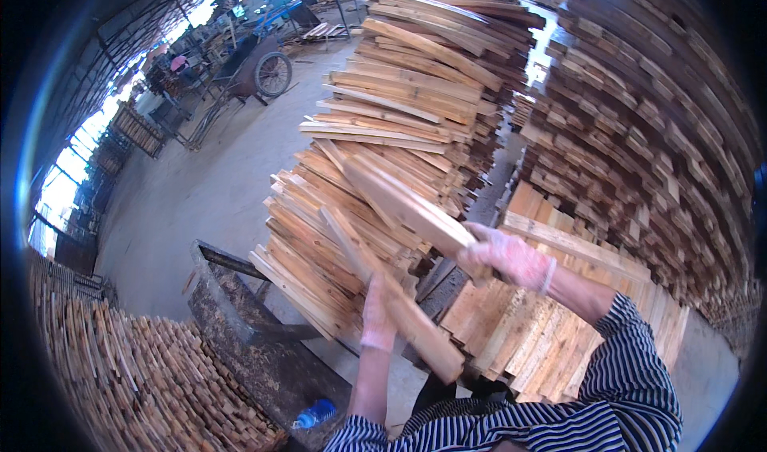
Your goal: The person repeatedly picks up bundles of wooden planks from a large pile and stacks them onto a growing stack. The person wears pink gloves and a striped shirt while performing this manual labor in a warehouse environment.
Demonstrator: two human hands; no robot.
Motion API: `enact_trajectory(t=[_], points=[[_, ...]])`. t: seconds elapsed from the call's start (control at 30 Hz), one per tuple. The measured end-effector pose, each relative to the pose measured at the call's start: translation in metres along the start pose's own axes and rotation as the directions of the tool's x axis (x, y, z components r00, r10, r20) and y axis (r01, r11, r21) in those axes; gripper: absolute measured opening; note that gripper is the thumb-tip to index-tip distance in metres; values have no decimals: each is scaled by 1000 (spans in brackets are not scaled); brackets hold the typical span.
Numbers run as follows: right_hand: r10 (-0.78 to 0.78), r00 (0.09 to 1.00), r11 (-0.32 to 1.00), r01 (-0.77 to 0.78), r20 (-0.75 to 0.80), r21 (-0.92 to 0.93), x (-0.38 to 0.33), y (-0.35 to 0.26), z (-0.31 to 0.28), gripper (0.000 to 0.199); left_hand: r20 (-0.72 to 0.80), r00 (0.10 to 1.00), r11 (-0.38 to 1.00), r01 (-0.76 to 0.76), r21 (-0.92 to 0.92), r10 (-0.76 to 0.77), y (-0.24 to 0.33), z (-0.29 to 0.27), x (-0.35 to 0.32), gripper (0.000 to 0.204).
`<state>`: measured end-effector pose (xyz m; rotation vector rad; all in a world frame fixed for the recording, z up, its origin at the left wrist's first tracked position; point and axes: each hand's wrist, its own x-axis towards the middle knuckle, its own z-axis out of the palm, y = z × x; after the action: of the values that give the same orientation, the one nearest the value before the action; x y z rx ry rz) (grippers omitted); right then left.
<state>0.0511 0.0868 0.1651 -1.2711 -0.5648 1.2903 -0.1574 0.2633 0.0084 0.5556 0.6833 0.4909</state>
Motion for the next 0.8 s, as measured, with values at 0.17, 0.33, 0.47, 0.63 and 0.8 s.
enact_trajectory(t=[0.17, 0.33, 0.47, 0.63, 0.8], points=[[-35, 999, 318, -12, -24, -948, -125, 38, -11, 103, 148, 985, 987, 109, -119, -91, -32, 79, 19, 82], [-343, 938, 144, 95, 41, -985, -204, 96, -51, 107, 259, 963, 995, -90, 54, 73, -88, 84, 34, 64], [-472, 821, 638, 66, -321, -767, -199, 67, -61, 98, 496, 859, 928, -281, 245, 130, -149, 145, 20, 52], [-642, 658, 714, 327, -394, -619, -237, 62, -89, 96, 763, 614, 892, -206, 403, -203, -161, 208, 22, 46], [-463, 626, 862, 152, -628, -484, -260, 129, -123, 96, 694, 574, 494, -492, 717, -435, -196, 260, -56, 66]])
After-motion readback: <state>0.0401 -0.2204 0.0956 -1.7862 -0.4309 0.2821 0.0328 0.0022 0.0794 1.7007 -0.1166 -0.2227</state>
